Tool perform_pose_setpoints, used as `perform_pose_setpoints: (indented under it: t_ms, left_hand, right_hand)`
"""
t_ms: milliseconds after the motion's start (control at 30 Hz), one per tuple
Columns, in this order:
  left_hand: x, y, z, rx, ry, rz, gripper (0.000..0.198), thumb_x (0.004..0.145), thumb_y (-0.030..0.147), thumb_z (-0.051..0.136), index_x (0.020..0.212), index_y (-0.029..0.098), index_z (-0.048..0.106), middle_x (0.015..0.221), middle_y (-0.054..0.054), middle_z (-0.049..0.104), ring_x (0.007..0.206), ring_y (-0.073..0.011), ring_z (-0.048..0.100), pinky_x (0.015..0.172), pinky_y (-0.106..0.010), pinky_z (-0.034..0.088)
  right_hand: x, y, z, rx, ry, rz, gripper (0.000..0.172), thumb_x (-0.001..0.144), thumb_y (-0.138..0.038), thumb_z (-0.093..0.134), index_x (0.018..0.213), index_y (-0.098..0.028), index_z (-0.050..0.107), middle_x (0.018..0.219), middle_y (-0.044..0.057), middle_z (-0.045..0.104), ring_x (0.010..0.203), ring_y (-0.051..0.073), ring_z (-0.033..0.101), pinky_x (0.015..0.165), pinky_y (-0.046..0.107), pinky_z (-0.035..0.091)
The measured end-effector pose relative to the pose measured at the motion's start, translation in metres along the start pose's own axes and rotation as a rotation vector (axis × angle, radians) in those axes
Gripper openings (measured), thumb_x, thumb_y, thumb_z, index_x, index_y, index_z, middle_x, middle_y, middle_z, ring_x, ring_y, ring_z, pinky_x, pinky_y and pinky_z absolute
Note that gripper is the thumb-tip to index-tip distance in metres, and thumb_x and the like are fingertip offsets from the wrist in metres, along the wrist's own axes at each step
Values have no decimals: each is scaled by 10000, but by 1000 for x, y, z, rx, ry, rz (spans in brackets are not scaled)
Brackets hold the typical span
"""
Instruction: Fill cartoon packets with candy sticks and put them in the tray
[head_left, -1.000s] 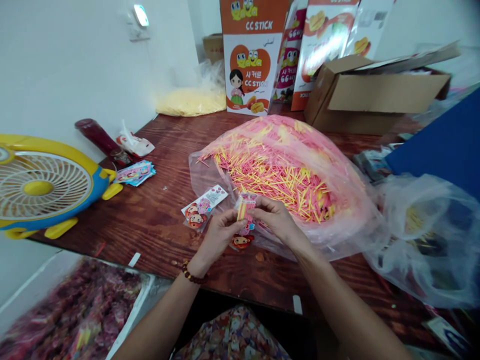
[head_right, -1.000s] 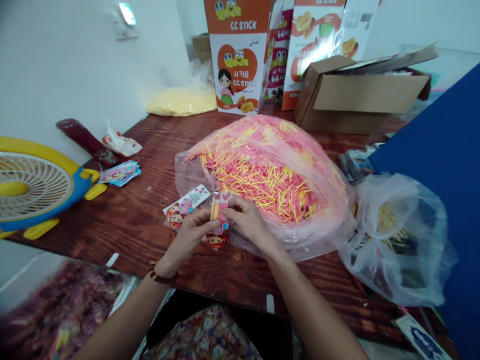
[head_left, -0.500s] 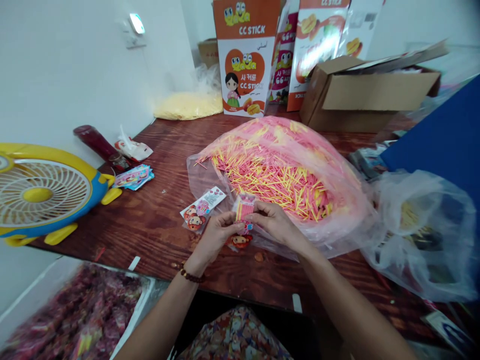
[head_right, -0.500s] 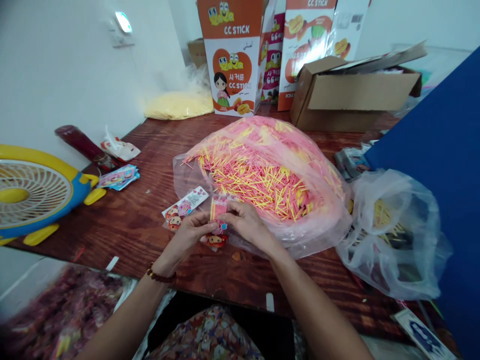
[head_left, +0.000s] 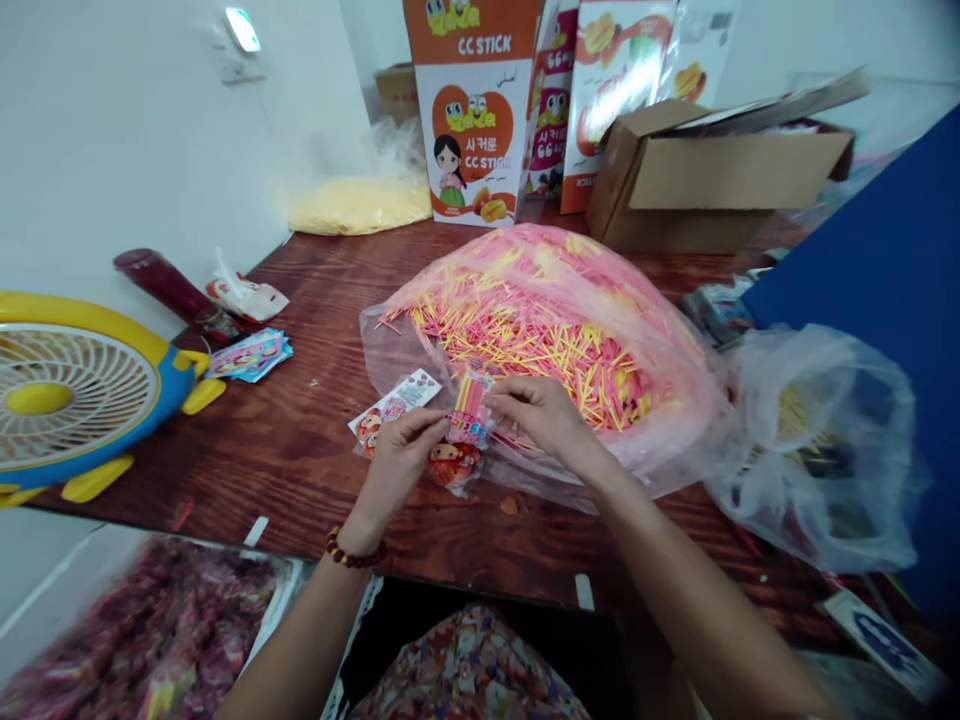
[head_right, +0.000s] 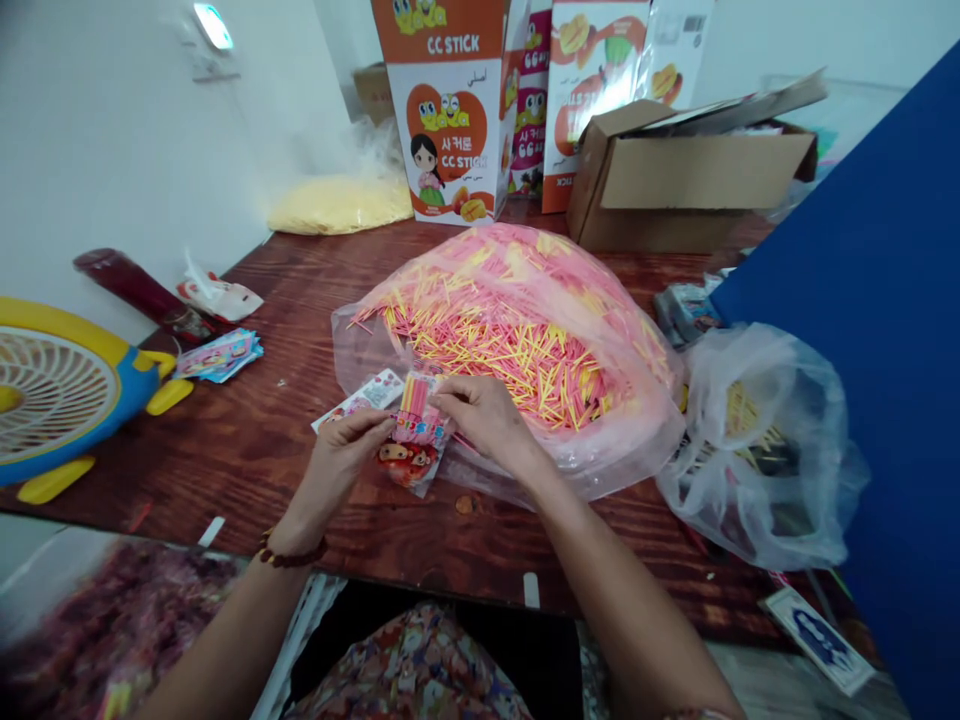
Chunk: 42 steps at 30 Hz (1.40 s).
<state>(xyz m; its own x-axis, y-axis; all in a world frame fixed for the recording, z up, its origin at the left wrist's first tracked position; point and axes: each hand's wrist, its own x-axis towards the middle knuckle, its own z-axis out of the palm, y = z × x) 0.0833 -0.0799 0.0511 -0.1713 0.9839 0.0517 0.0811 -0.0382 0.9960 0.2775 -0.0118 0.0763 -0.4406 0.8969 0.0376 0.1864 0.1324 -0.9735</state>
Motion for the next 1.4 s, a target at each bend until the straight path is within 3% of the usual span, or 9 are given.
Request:
perform_pose_setpoints:
  t_ms: [133,267,400,567,667,800,1033,1267,1400]
  left_hand:
    - [-1,-28,-6,218,-44,-37,344,839,385,652,1086,151,704,926,-63,718,785,-177,643,763,-316,521]
    - [-5,-52,-2,556,-75,142,428,884,360,602,1261,158,602,1064,-105,646,950,-223,614,901,-393,497]
    - [-7,-57,1,711,-94,220,394,933,350,528,1286,178,571,1063,-104,597,989,-243,590,927,-417,486]
    - [-6,-60,1,824,-74,320,445,940,410,524,1324,184,543,1118,-121,580,1059,-275,559,945,-445,472]
    - [-6,-65,4,919,-67,339,466,930,423,542,1337,197,546,1126,-127,600,1067,-293,557,933,-455,469]
    - [-7,-68,10,1030,-37,311,489,930,446,534,1365,224,523,1118,-126,614,1048,-302,568,888,-447,477]
    - [-5,-68,0,959,6,310,501,923,445,527,1363,210,489,1196,-138,620,1095,-311,596,919,-470,471]
    - [1,-67,-17,883,12,245,492,917,458,510,1314,170,547,1169,-146,639,1092,-320,596,943,-482,465]
    - [7,-63,-23,885,24,223,475,915,446,510,1301,175,566,1143,-135,647,1064,-305,606,930,-468,467]
  right_hand:
    - [10,36,10,6,-11,238,200,826,-321,585,666,-201,594,572,-31,614,436,119,548,468,237,376]
    - [12,57,13,-402,69,191,271,846,-313,606,606,-194,564,512,-30,578,475,104,514,512,230,328]
    - [2,50,-1,-471,124,137,261,878,-367,586,678,-199,581,543,-31,593,516,117,534,545,234,336]
    - [-20,44,-71,-441,306,168,287,904,-384,499,706,-196,587,590,-22,609,493,123,561,544,230,389]
    - [-24,53,-128,-758,455,321,205,870,-237,488,797,-168,666,718,31,692,636,146,631,603,229,406]
    - [-16,71,-166,-955,353,563,254,822,-138,487,851,-135,740,853,83,749,799,171,666,651,224,412]
    - [9,84,-151,-1014,407,702,379,893,-249,467,1083,-63,738,1061,205,732,993,248,683,763,266,462]
    - [26,82,-146,-1002,373,831,390,884,-247,488,1174,-119,715,1213,199,688,1117,296,662,861,347,505]
    - [32,83,-145,-981,360,881,363,914,-215,488,1167,-74,706,1255,244,653,1156,340,636,907,421,508]
